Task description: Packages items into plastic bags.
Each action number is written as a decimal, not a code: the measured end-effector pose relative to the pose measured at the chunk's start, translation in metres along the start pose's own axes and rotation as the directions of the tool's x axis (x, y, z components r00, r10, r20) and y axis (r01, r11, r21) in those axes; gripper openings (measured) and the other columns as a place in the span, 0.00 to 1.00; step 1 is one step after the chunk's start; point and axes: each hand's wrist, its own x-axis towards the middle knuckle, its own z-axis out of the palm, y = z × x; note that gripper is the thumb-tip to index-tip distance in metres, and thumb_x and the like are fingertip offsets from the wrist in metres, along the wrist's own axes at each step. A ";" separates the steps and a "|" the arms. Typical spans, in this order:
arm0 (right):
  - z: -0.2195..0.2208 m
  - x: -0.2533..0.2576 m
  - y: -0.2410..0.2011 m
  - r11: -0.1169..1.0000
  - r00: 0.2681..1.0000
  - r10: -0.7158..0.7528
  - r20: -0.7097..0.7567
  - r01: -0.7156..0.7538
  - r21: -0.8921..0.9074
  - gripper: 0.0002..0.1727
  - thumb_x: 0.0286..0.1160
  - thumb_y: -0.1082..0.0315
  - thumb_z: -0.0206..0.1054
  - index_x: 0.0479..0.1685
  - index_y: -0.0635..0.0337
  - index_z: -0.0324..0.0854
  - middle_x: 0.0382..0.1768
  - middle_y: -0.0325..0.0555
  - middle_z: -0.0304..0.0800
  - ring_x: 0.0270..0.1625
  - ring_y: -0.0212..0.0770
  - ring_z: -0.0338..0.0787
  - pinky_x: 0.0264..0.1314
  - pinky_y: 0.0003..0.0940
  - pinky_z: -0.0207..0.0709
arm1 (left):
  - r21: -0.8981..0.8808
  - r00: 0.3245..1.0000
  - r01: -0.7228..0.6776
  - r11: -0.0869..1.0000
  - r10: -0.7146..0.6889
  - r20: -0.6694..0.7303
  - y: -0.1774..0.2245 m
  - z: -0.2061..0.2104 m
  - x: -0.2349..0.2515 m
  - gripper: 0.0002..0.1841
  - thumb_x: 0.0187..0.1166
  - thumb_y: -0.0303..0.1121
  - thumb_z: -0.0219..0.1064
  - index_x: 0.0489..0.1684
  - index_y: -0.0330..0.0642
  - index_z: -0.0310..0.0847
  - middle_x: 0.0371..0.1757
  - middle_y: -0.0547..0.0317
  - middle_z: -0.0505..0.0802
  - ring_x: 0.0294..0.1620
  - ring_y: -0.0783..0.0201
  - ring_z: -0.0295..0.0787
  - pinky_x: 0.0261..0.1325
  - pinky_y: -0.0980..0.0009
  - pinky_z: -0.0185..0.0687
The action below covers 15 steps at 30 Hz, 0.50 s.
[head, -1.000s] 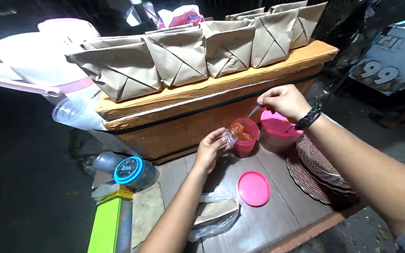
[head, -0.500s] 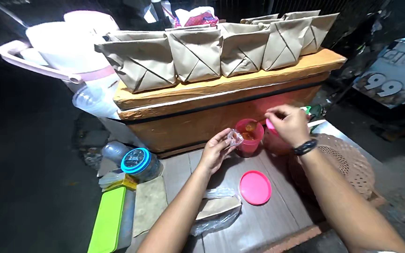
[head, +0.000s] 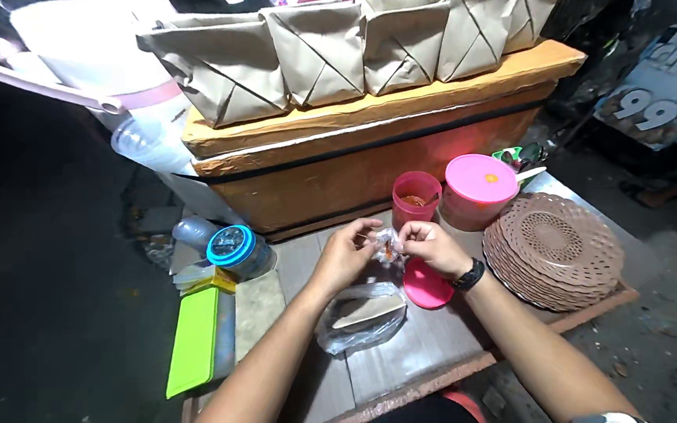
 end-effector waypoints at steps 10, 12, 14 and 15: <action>0.002 -0.009 -0.038 0.902 0.992 -0.048 -0.115 -0.007 -0.432 0.08 0.72 0.70 0.70 0.40 0.67 0.89 0.27 0.42 0.86 0.28 0.29 0.81 0.36 0.28 0.78 | -0.320 0.937 -0.115 0.940 0.209 0.279 -0.027 0.005 -0.006 0.22 0.82 0.33 0.64 0.74 0.38 0.78 0.59 0.60 0.93 0.51 0.67 0.93 0.59 0.68 0.91; -0.005 -0.017 -0.061 0.936 0.991 -0.098 -0.097 0.059 -0.347 0.08 0.75 0.74 0.67 0.42 0.69 0.88 0.29 0.43 0.89 0.29 0.28 0.84 0.37 0.26 0.82 | -0.341 0.917 -0.166 0.925 0.272 0.292 -0.024 0.008 -0.015 0.20 0.75 0.35 0.73 0.63 0.38 0.84 0.49 0.66 0.95 0.48 0.73 0.92 0.59 0.73 0.88; -0.003 -0.020 -0.079 0.921 0.970 -0.225 -0.094 0.180 -0.347 0.08 0.78 0.73 0.66 0.45 0.68 0.89 0.34 0.44 0.92 0.32 0.30 0.88 0.39 0.29 0.86 | -0.260 0.930 -0.268 0.928 0.319 0.182 -0.021 0.009 -0.022 0.10 0.80 0.35 0.69 0.48 0.38 0.89 0.44 0.68 0.95 0.46 0.76 0.91 0.58 0.73 0.88; 0.000 -0.019 -0.082 0.876 0.952 -0.301 -0.052 0.255 -0.409 0.08 0.77 0.70 0.70 0.47 0.65 0.89 0.39 0.43 0.93 0.37 0.31 0.90 0.43 0.31 0.88 | -0.239 0.937 -0.288 0.927 0.325 0.130 -0.021 0.006 -0.025 0.09 0.82 0.34 0.67 0.44 0.38 0.90 0.43 0.67 0.94 0.46 0.77 0.90 0.58 0.73 0.88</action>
